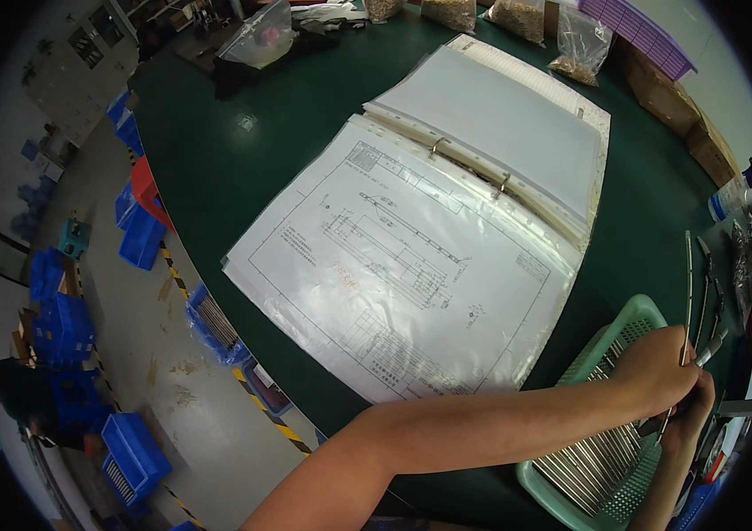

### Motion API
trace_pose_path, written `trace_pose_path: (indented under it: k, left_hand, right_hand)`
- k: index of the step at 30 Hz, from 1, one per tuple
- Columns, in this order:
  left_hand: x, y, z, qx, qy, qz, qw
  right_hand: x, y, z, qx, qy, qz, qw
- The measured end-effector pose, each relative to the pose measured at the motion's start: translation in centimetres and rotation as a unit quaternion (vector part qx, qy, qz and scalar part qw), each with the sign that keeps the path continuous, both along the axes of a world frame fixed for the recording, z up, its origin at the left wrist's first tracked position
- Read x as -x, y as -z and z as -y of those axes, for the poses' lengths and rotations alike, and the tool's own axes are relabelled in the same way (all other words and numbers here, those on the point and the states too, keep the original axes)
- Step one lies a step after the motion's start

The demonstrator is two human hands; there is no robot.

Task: The person repeatedly picks up thin metal rods from a green basket and measures their diameter using a digital caliper. After each measurement, the rod is placed back into the basket. The person occasionally glances at a document on the table while performing the repetitive measurement task.

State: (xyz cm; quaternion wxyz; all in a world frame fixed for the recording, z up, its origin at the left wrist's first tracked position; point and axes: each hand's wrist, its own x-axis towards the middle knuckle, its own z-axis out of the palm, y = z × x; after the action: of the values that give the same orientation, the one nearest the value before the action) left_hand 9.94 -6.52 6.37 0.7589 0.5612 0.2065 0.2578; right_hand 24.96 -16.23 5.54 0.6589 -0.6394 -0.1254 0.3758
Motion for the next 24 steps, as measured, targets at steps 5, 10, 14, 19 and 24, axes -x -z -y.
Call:
trace_pose_path:
  k: [5,10,14,19,24]
  left_hand:
    - [-0.4,0.4,0.2,-0.016,-0.021,0.002,1.000]
    - [-0.1,0.1,0.2,-0.006,-0.018,0.002,1.000]
    - [-0.4,0.3,0.3,-0.033,-0.047,0.000,0.998]
    - [-0.5,0.4,0.3,-0.042,-0.051,0.009,0.998]
    - [0.3,-0.3,0.0,0.012,0.000,0.022,1.000]
  right_hand:
    - [0.5,-0.3,-0.2,0.013,-0.002,0.010,1.000]
    - [-0.6,0.3,0.3,0.009,-0.023,0.014,1.000]
    - [-1.0,0.4,0.4,0.008,-0.051,0.014,0.999]
    - [-1.9,0.8,0.6,0.008,-0.070,0.004,0.998]
    - [-1.3,0.1,0.2,0.011,-0.100,-0.014,0.995]
